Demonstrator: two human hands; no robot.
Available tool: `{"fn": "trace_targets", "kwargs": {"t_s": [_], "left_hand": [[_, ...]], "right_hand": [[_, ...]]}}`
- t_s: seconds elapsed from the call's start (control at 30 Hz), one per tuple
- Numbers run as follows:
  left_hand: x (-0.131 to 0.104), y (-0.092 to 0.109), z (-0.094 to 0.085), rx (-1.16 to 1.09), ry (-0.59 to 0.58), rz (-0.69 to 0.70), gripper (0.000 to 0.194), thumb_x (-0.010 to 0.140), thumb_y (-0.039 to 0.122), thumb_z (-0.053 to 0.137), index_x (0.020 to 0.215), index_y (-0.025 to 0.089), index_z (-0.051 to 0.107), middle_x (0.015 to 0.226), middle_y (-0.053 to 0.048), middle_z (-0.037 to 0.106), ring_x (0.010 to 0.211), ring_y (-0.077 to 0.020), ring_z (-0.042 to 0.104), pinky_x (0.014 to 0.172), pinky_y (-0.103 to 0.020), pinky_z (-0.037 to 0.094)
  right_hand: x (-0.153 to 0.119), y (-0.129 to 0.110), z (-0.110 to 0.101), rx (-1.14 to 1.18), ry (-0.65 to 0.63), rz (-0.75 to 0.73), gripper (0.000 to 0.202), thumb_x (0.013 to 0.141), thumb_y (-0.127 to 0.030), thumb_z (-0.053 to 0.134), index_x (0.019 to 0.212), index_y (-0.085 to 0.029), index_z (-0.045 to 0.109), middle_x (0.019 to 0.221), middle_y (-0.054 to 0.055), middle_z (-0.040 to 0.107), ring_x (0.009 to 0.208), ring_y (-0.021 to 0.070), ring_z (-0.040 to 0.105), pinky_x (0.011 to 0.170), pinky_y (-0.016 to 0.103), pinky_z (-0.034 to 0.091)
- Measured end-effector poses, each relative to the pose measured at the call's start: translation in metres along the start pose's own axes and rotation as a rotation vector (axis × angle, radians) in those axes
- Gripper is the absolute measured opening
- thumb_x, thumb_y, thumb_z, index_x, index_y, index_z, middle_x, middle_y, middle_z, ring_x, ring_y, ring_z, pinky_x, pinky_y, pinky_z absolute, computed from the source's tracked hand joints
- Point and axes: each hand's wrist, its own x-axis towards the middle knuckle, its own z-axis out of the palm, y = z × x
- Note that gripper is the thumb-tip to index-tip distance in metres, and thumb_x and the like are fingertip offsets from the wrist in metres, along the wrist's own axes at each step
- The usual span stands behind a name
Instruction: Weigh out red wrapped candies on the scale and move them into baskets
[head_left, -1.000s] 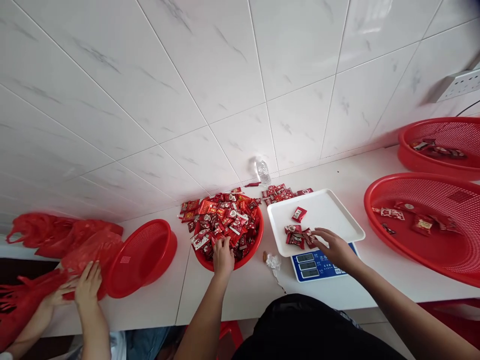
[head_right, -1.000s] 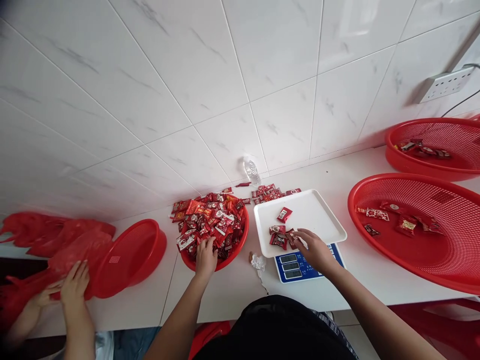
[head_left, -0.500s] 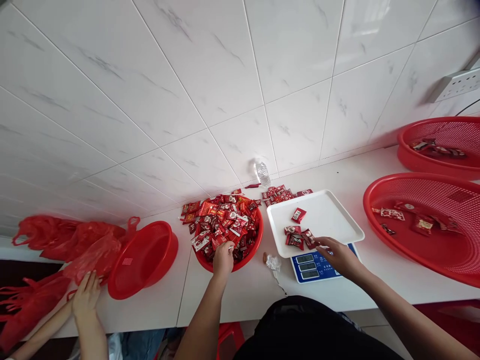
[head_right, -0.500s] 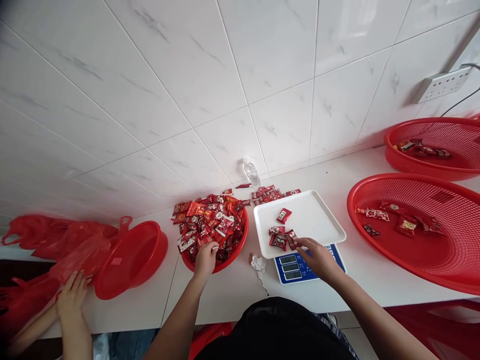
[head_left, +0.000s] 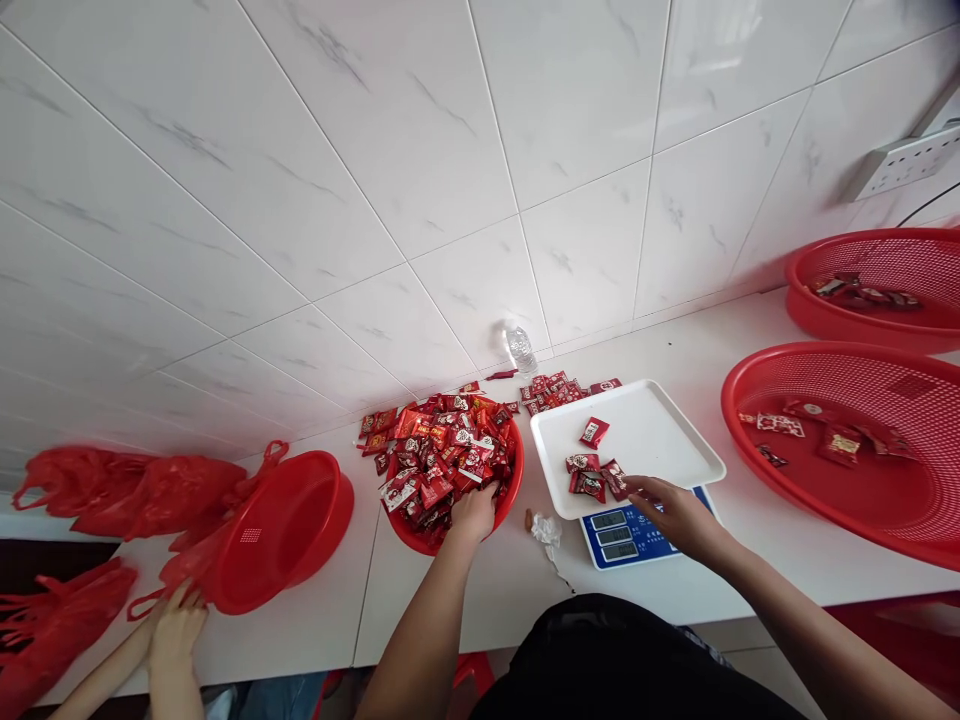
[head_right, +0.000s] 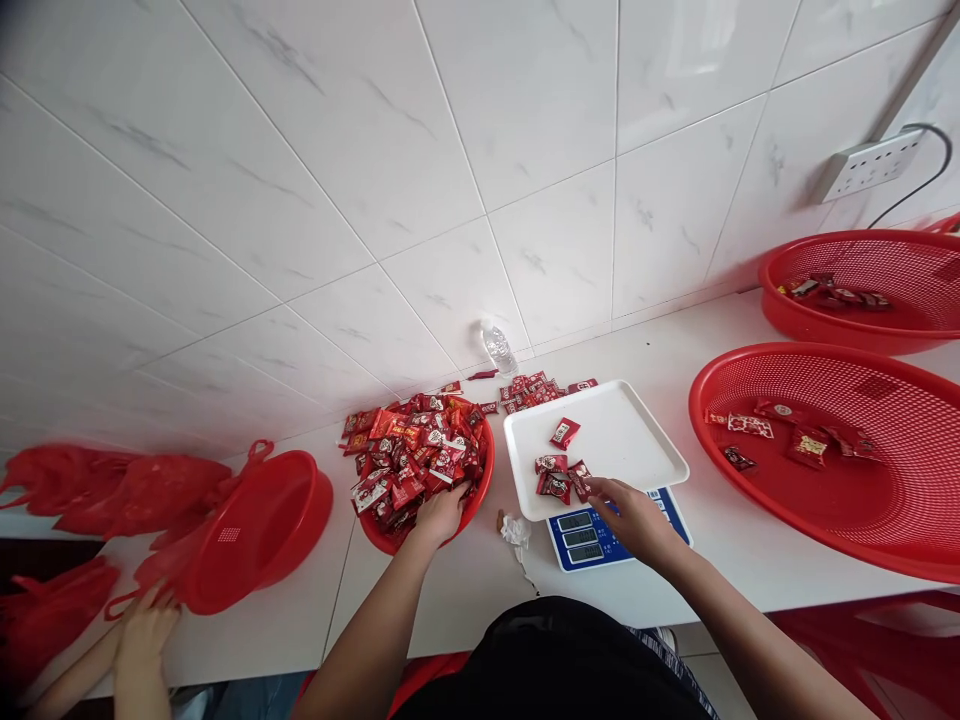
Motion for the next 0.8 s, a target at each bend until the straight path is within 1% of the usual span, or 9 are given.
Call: {"fn": "trace_targets", "kwargs": {"t_s": [0.07,0.17,0.33,0.4,0.47,0.57,0.63,0.73,0.8], "left_hand": [[0.003,-0.001,-0.001,-0.038,-0.026,0.004,0.036,0.08,0.021,0.046,0.112,0.03,0.061,0.094,-0.01,0.067,0.089,-0.0266,0.062,0.076,-0.036,0.043],[0.003,-0.002,-0.004,-0.06,-0.014,0.01,0.031,0.079,0.019,0.047,0.104,0.027,0.064,0.095,-0.009,0.068,0.089,-0.0249,0.062,0.074,-0.032,0.042],[-0.006,-0.006,-0.01,-0.143,0.053,0.022,0.012,0.077,0.027,0.054,0.084,0.023,0.063,0.079,-0.004,0.067,0.073,-0.0191,0.061,0.064,-0.025,0.039],[-0.012,-0.01,-0.015,-0.186,0.065,0.033,0.007,0.076,0.026,0.055,0.075,0.022,0.062,0.072,-0.002,0.065,0.066,-0.0163,0.059,0.061,-0.023,0.038],[-0.017,-0.013,-0.021,-0.238,0.049,0.057,0.008,0.075,0.021,0.053,0.072,0.022,0.061,0.07,0.0,0.065,0.063,-0.0143,0.057,0.059,-0.022,0.037],[-0.025,-0.018,-0.032,-0.308,0.006,0.087,0.016,0.075,0.016,0.048,0.073,0.022,0.063,0.072,0.0,0.066,0.062,-0.0133,0.056,0.059,-0.021,0.037],[-0.03,-0.018,-0.04,-0.334,0.007,0.117,0.02,0.074,0.014,0.046,0.074,0.022,0.064,0.073,0.0,0.066,0.064,-0.0137,0.057,0.061,-0.022,0.038],[-0.037,-0.01,-0.052,-0.404,0.007,0.188,0.023,0.074,0.013,0.044,0.075,0.021,0.065,0.077,0.0,0.067,0.07,-0.0148,0.059,0.066,-0.023,0.041],[-0.038,0.003,-0.058,-0.47,-0.004,0.259,0.022,0.076,0.015,0.044,0.077,0.021,0.066,0.081,0.0,0.068,0.073,-0.0149,0.06,0.068,-0.023,0.042]], "right_hand": [[0.0,0.0,0.0,0.009,-0.002,-0.002,0.037,0.082,-0.045,0.047,0.112,-0.029,0.06,0.106,0.004,0.067,0.093,0.0254,0.062,0.079,0.037,0.049],[0.001,-0.001,0.001,0.013,-0.02,-0.001,0.037,0.081,-0.045,0.047,0.113,-0.03,0.06,0.106,0.004,0.067,0.094,0.0262,0.062,0.079,0.038,0.049],[0.003,-0.002,-0.001,0.015,-0.036,-0.016,0.038,0.083,-0.048,0.044,0.113,-0.03,0.06,0.108,0.004,0.066,0.097,0.0264,0.061,0.08,0.038,0.049],[0.003,-0.004,-0.003,0.014,-0.036,-0.018,0.038,0.083,-0.047,0.044,0.112,-0.029,0.06,0.109,0.004,0.066,0.097,0.0262,0.061,0.08,0.037,0.049],[0.003,-0.005,-0.004,0.017,-0.045,-0.017,0.037,0.084,-0.047,0.043,0.112,-0.028,0.06,0.109,0.005,0.066,0.098,0.0261,0.061,0.08,0.037,0.048],[0.005,-0.005,-0.003,0.027,-0.055,-0.018,0.037,0.083,-0.047,0.044,0.111,-0.029,0.06,0.111,0.004,0.065,0.098,0.0262,0.061,0.081,0.038,0.048],[0.006,-0.004,-0.001,0.038,-0.055,-0.021,0.037,0.082,-0.047,0.045,0.111,-0.029,0.061,0.11,0.004,0.065,0.098,0.0263,0.061,0.082,0.038,0.048],[0.008,-0.005,0.0,0.054,-0.056,-0.029,0.037,0.082,-0.046,0.046,0.111,-0.03,0.061,0.109,0.004,0.066,0.098,0.0262,0.061,0.082,0.038,0.047],[0.009,-0.006,0.0,0.054,-0.06,-0.038,0.038,0.083,-0.046,0.046,0.113,-0.029,0.06,0.109,0.004,0.066,0.097,0.0256,0.061,0.083,0.037,0.048]]}}
